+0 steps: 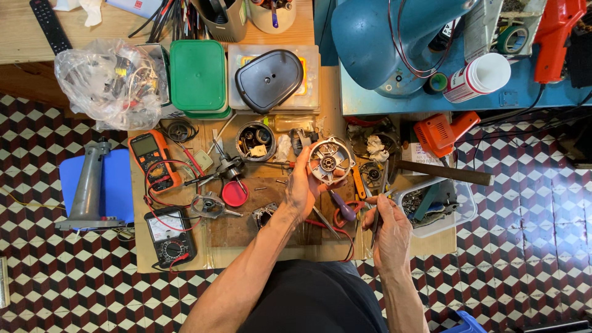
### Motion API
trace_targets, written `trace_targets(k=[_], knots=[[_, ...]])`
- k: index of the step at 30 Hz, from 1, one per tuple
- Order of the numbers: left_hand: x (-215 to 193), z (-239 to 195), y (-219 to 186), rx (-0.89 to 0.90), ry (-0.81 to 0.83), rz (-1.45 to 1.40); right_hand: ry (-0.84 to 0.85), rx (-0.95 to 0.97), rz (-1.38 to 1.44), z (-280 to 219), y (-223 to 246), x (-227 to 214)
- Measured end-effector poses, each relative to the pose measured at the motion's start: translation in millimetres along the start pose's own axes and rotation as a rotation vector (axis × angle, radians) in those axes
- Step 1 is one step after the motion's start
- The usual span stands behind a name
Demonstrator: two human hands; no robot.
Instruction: The person disassembles a small motor or fan assembly on a cluttered workbench, using a screwdriver to remove screws and separate components. They handle the rotor, stator, and housing, then use a multimeter to test electrical continuity on the rotor windings.
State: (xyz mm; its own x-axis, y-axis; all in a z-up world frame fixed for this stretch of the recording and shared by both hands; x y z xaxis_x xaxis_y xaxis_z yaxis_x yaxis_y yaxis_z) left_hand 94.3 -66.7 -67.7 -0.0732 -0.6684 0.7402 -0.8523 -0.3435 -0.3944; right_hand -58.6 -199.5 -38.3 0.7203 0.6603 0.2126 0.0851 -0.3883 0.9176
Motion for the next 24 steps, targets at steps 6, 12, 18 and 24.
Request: trace_targets(k=[6,12,18,24], knots=[[1,-2,-1,-0.011,-0.027,0.005,0.019,-0.016,0.023,1,2,1],[8,-6,-6,0.009,0.013,0.001,0.022,-0.016,0.018,1,2,2],[10,-5,-5,-0.007,0.008,0.003,0.021,-0.019,0.011,0,6,5],[3,7,-4,0.004,-0.044,0.096,0.039,0.028,-0.063,5,6,9]])
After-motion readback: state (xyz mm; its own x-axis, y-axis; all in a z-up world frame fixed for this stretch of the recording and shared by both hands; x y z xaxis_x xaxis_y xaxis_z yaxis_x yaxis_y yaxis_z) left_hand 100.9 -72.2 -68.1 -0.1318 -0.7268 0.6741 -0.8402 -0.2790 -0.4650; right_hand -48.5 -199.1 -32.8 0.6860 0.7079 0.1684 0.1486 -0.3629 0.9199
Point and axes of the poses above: each hand's wrist, its own z-axis towards the middle knuckle, its own x-axis out of the palm, y = z × x, the point moved 10 cm from there along z, towards the middle knuckle, and after that the axes turned 12 degrees about -x, right-handed, at the moved point
